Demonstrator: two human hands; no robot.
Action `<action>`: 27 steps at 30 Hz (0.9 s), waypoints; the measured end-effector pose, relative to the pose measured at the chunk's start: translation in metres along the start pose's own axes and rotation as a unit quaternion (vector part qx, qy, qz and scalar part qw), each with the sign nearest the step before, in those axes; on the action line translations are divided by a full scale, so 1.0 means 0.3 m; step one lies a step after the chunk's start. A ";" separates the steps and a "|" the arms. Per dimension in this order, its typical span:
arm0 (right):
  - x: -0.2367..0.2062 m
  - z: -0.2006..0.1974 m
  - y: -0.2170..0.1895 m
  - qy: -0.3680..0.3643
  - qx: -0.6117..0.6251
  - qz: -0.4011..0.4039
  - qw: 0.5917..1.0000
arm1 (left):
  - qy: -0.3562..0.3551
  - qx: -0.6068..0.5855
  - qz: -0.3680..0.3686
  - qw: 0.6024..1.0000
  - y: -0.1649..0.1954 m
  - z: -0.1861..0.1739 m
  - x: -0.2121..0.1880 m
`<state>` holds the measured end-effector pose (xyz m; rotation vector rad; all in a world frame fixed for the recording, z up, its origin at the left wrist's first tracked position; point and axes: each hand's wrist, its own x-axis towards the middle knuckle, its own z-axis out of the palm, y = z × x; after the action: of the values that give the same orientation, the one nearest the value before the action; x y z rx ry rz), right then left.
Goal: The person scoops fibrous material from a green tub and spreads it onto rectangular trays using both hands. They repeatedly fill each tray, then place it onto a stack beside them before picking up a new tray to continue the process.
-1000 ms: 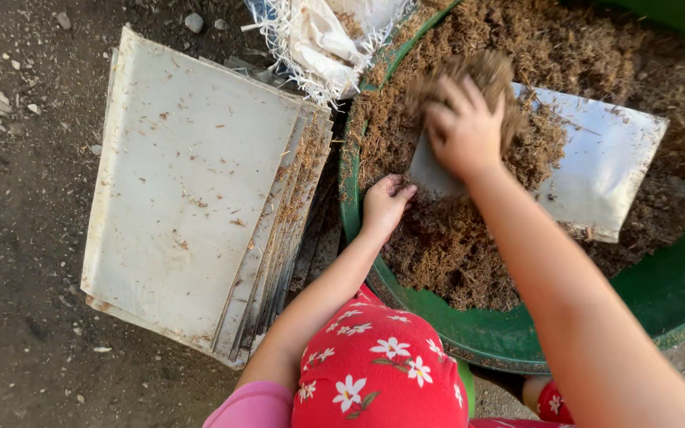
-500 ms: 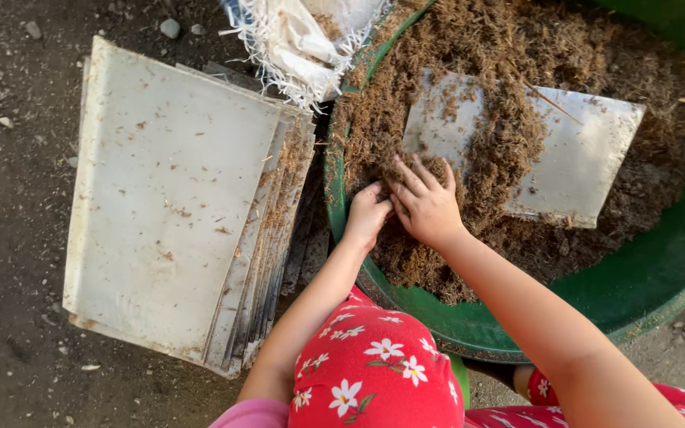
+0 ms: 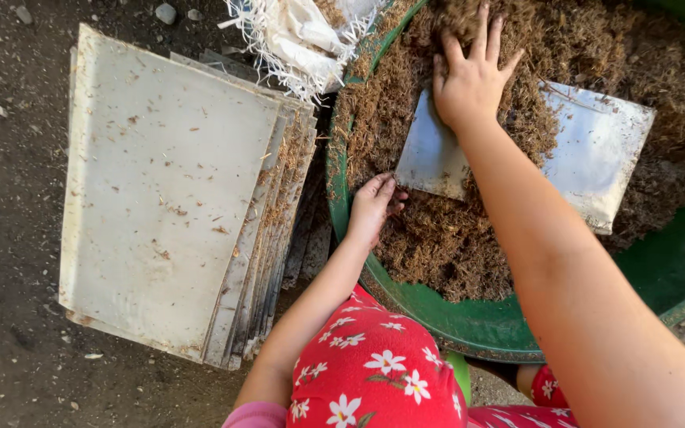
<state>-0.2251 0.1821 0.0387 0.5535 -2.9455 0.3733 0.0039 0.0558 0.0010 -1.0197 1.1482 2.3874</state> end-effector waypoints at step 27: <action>-0.491 -0.280 0.151 -0.137 0.017 0.427 0.894 | -0.061 0.232 0.022 0.971 0.050 0.039 -0.030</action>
<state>-0.0995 0.2954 0.0857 -0.8061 -3.2871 0.4397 -0.0031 0.0556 0.0207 -0.6871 1.5897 2.0284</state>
